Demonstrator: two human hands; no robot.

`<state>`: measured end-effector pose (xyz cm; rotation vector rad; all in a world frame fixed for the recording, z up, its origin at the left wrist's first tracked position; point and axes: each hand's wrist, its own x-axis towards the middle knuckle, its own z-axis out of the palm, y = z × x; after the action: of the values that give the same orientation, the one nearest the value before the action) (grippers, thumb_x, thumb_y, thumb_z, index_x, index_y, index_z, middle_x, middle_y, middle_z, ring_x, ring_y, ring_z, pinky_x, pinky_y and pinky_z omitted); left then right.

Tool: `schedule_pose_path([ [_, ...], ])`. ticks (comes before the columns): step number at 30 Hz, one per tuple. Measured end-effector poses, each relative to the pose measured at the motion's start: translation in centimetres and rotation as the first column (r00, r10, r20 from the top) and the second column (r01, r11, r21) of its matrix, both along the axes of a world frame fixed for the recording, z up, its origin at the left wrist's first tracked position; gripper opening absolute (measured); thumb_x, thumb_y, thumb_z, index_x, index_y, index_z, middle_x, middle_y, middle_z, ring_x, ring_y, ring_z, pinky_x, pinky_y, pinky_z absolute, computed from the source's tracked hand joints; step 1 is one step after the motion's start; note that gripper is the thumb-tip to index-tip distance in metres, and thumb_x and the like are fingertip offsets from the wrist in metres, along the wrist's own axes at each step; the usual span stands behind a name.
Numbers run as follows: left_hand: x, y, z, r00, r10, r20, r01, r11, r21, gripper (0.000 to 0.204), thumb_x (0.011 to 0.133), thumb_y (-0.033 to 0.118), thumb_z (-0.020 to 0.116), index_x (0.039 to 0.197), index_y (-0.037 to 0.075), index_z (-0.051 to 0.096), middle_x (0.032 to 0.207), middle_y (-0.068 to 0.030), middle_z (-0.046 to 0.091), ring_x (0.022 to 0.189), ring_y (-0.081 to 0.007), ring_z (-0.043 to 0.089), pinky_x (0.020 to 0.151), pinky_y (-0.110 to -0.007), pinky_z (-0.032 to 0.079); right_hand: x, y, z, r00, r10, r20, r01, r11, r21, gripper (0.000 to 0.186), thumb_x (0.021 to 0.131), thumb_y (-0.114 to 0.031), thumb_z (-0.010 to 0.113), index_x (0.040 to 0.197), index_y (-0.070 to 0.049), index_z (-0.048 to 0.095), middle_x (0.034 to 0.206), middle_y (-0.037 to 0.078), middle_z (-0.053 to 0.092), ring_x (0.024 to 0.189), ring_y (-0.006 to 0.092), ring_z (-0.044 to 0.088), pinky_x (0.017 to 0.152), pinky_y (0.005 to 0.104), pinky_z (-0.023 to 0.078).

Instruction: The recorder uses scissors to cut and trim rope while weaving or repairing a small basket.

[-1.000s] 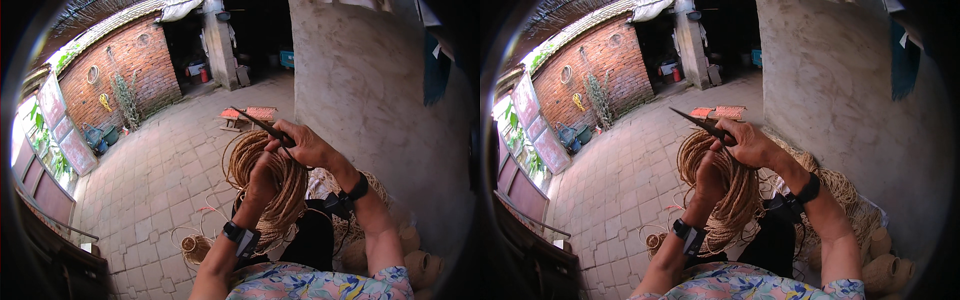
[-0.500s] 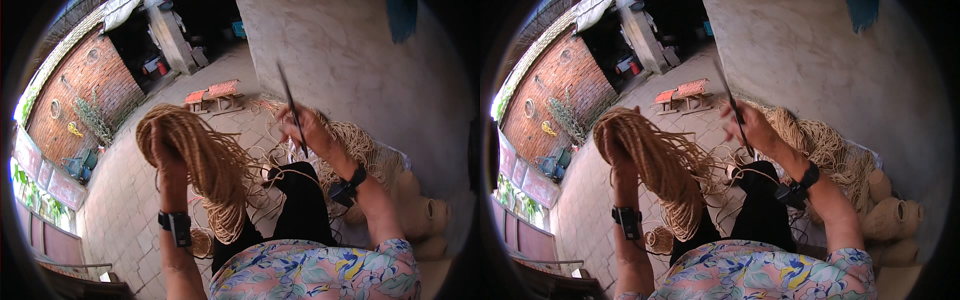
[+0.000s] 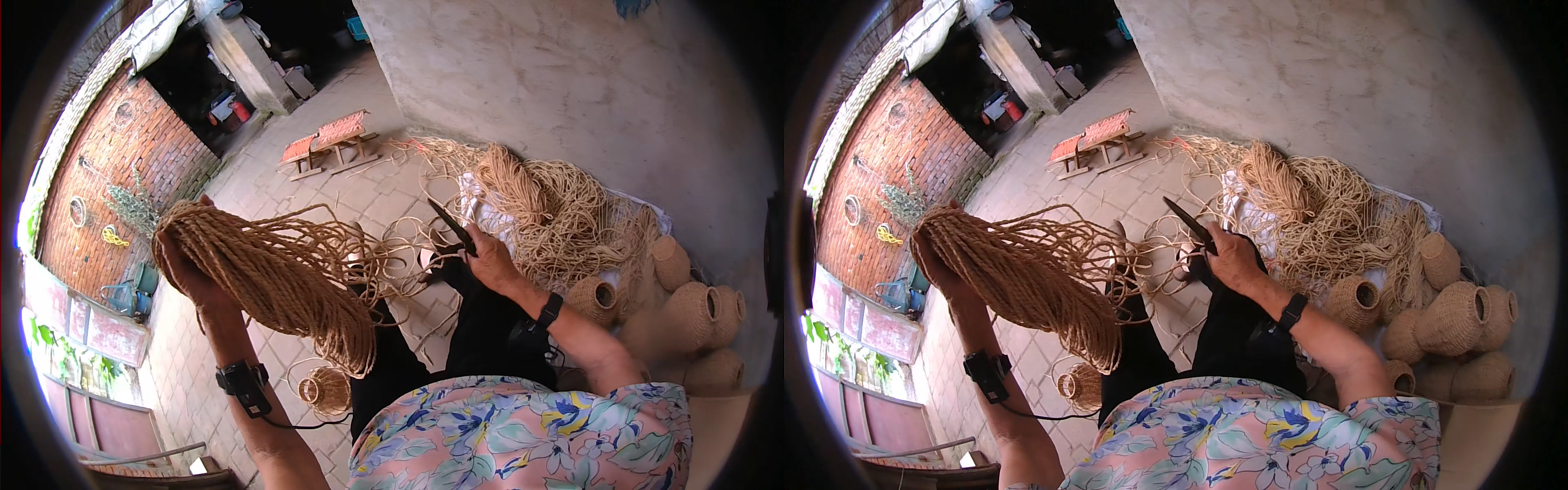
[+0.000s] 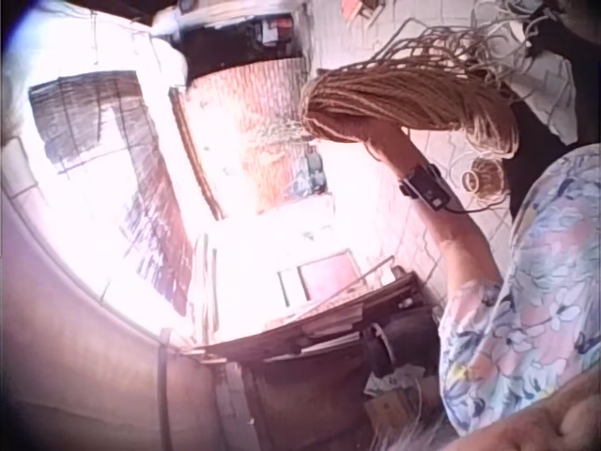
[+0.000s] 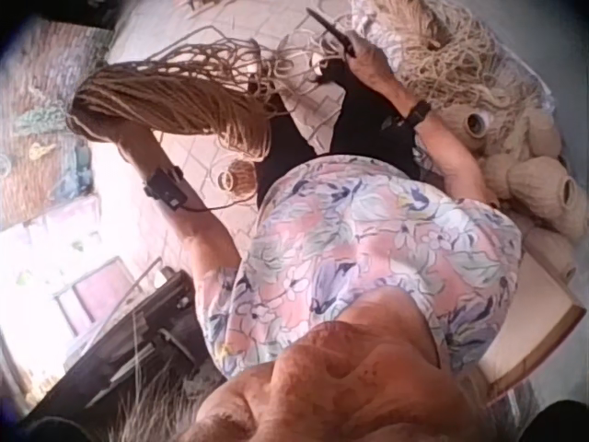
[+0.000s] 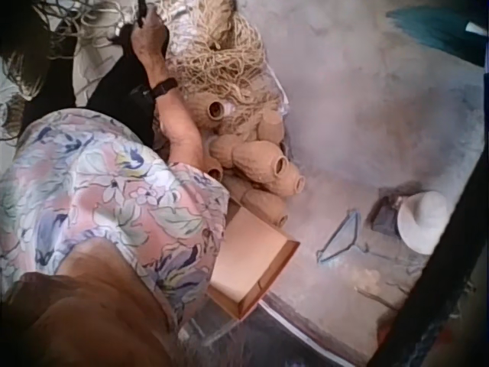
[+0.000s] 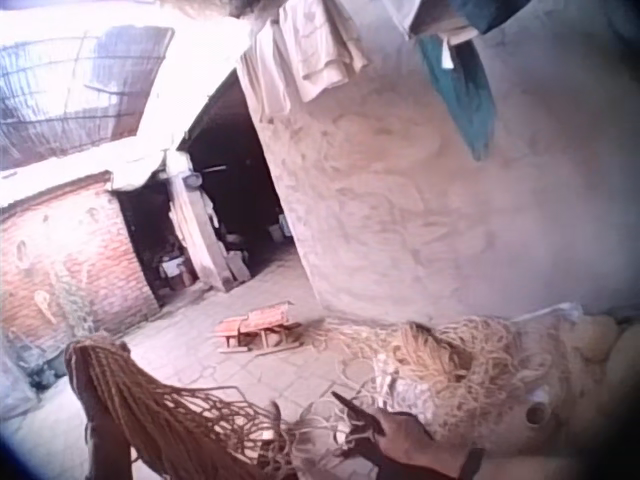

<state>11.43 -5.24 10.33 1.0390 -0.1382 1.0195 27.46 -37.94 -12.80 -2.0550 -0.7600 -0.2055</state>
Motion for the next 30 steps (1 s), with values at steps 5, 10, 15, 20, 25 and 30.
schedule_pose_path([
  [5, -1.5, 3.0, -0.5, 0.997, -0.001, 0.078, -0.003, 0.999, 0.048, 0.043, 0.09, 0.038, 0.056, 0.116, 0.003, 0.052, 0.118, -0.0248, 0.054, 0.11, -0.0411, 0.054, 0.089, -0.051, 0.05, 2.0, -1.5, -3.6, 0.987, 0.163, 0.013, -0.152, 0.946, -0.288, 0.029, 0.078, -0.014, 0.06, 0.103, -0.01, 0.047, 0.074, 0.017, 0.063, 0.073, 0.0405, 0.062, 0.065, 0.0498, 0.047],
  [10, -6.5, 13.4, -2.5, 0.953, 0.298, -0.055, -0.263, 0.902, 0.341, 0.051, 0.097, 0.039, 0.038, 0.126, -0.002, 0.047, 0.125, -0.0218, 0.051, 0.116, -0.0342, 0.05, 0.103, -0.046, 0.037, 5.5, -4.1, -1.2, 0.976, -0.172, 0.133, 0.212, 0.894, -0.394, 0.033, 0.075, -0.013, 0.056, 0.107, -0.008, 0.05, 0.071, 0.019, 0.061, 0.072, 0.0399, 0.061, 0.063, 0.0527, 0.047],
  [15, -12.0, 20.1, -4.0, 0.4, 0.865, 0.302, -0.684, 0.063, 0.727, 0.044, 0.092, 0.009, 0.053, 0.132, -0.004, 0.041, 0.13, -0.0207, 0.047, 0.116, -0.0277, 0.05, 0.102, -0.039, 0.041, 16.2, -10.5, 9.4, 0.842, -0.464, 0.276, 0.489, 0.872, -0.025, 0.025, 0.08, -0.018, 0.059, 0.103, -0.01, 0.051, 0.083, 0.021, 0.064, 0.08, 0.0423, 0.061, 0.066, 0.0517, 0.048],
  [20, -13.4, 20.4, -5.8, 0.458, 0.875, 0.154, -0.637, 0.203, 0.743, 0.042, 0.093, 0.012, 0.05, 0.131, -0.003, 0.042, 0.13, -0.0193, 0.048, 0.114, -0.027, 0.052, 0.1, -0.039, 0.042, 19.2, -16.1, 19.1, 0.877, -0.48, -0.031, 0.473, 0.849, 0.236, 0.017, 0.084, -0.016, 0.06, 0.097, -0.009, 0.053, 0.072, 0.005, 0.062, 0.062, 0.0128, 0.062, 0.049, 0.0292, 0.046],
  [25, -11.3, 15.7, -4.3, 0.294, 0.912, 0.286, -0.526, -0.095, 0.845, 0.043, 0.093, 0.019, 0.049, 0.13, -0.003, 0.043, 0.116, -0.018, 0.058, 0.099, -0.026, 0.06, 0.089, -0.037, 0.05, 18.7, -20.8, 22.0, 0.712, -0.631, 0.308, 0.573, 0.776, 0.266, 0.024, 0.084, -0.02, 0.062, 0.105, -0.013, 0.054, 0.086, 0.004, 0.065, 0.08, 0.0183, 0.064, 0.067, 0.0327, 0.049],
  [30, -12.1, 16.1, -3.9, 0.498, 0.857, 0.133, -0.638, 0.258, 0.725, 0.033, 0.091, 0.028, 0.049, 0.102, -0.001, 0.06, 0.096, -0.0138, 0.062, 0.085, -0.025, 0.061, 0.074, -0.034, 0.051, 18.8, -24.9, 20.0, 0.459, -0.674, 0.579, 0.749, 0.644, 0.157, 0.032, 0.079, -0.017, 0.06, 0.109, -0.014, 0.052, 0.085, 0.017, 0.065, 0.082, 0.0389, 0.062, 0.067, 0.0483, 0.046],
])
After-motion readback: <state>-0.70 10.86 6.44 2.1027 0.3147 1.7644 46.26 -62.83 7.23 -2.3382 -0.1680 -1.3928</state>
